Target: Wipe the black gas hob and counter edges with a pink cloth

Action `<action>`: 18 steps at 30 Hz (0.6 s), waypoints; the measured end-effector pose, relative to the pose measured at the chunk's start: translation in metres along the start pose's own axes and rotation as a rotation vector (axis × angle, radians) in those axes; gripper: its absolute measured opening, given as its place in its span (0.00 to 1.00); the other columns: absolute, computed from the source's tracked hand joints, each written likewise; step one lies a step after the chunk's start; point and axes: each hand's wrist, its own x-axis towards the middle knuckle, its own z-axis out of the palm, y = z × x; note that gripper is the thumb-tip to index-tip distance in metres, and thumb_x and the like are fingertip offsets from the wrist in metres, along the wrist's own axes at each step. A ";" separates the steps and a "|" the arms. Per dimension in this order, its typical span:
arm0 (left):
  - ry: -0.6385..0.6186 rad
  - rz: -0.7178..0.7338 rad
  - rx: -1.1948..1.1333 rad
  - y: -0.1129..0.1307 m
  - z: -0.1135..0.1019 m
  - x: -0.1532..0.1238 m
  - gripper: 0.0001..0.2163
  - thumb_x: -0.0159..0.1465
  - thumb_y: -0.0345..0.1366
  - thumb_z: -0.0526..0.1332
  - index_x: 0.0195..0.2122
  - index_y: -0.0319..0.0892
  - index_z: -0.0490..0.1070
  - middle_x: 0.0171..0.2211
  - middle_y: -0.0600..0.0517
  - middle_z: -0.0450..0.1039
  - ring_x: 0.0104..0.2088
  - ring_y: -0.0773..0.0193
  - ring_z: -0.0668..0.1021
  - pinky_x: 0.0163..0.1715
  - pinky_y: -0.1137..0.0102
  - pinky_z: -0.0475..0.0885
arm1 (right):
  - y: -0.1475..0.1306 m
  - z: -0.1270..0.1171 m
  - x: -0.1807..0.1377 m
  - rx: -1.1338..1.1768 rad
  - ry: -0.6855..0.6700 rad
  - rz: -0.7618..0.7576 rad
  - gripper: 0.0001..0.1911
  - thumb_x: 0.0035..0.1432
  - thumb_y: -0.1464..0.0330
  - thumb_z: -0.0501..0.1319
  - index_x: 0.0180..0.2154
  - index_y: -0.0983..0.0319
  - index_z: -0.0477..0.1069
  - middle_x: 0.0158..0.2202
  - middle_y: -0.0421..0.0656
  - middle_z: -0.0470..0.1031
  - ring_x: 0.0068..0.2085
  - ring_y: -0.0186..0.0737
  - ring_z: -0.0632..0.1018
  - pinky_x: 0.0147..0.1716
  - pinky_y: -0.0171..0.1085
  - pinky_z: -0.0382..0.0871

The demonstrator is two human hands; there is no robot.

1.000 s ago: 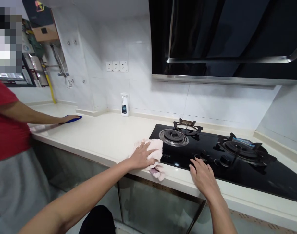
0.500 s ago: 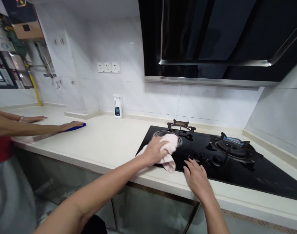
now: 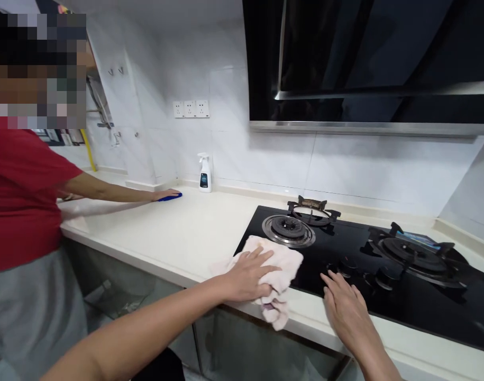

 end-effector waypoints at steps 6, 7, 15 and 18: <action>0.049 -0.245 0.102 -0.069 -0.026 -0.059 0.28 0.70 0.47 0.61 0.71 0.59 0.61 0.76 0.47 0.50 0.75 0.39 0.55 0.65 0.37 0.60 | -0.004 0.002 -0.005 0.019 0.059 -0.014 0.32 0.67 0.54 0.42 0.56 0.58 0.77 0.62 0.50 0.75 0.67 0.53 0.71 0.69 0.60 0.57; 0.046 -0.264 0.117 -0.078 -0.029 -0.061 0.27 0.72 0.48 0.59 0.72 0.59 0.59 0.76 0.47 0.51 0.75 0.40 0.55 0.65 0.37 0.60 | -0.005 0.002 -0.006 0.017 0.066 -0.024 0.31 0.67 0.54 0.43 0.56 0.58 0.77 0.62 0.50 0.75 0.67 0.53 0.71 0.69 0.60 0.57; 0.088 -0.359 0.250 -0.133 -0.021 0.016 0.22 0.75 0.44 0.51 0.68 0.48 0.68 0.75 0.41 0.54 0.74 0.38 0.56 0.69 0.38 0.52 | -0.005 0.000 -0.014 -0.037 0.116 -0.089 0.29 0.69 0.55 0.44 0.57 0.58 0.75 0.63 0.50 0.74 0.65 0.53 0.72 0.68 0.60 0.59; 0.070 -0.354 0.221 -0.146 -0.019 0.057 0.21 0.75 0.46 0.51 0.66 0.53 0.70 0.76 0.48 0.51 0.76 0.41 0.52 0.72 0.42 0.46 | 0.000 -0.002 -0.015 -0.060 0.095 -0.128 0.27 0.70 0.56 0.46 0.58 0.59 0.74 0.63 0.50 0.74 0.65 0.54 0.73 0.67 0.61 0.60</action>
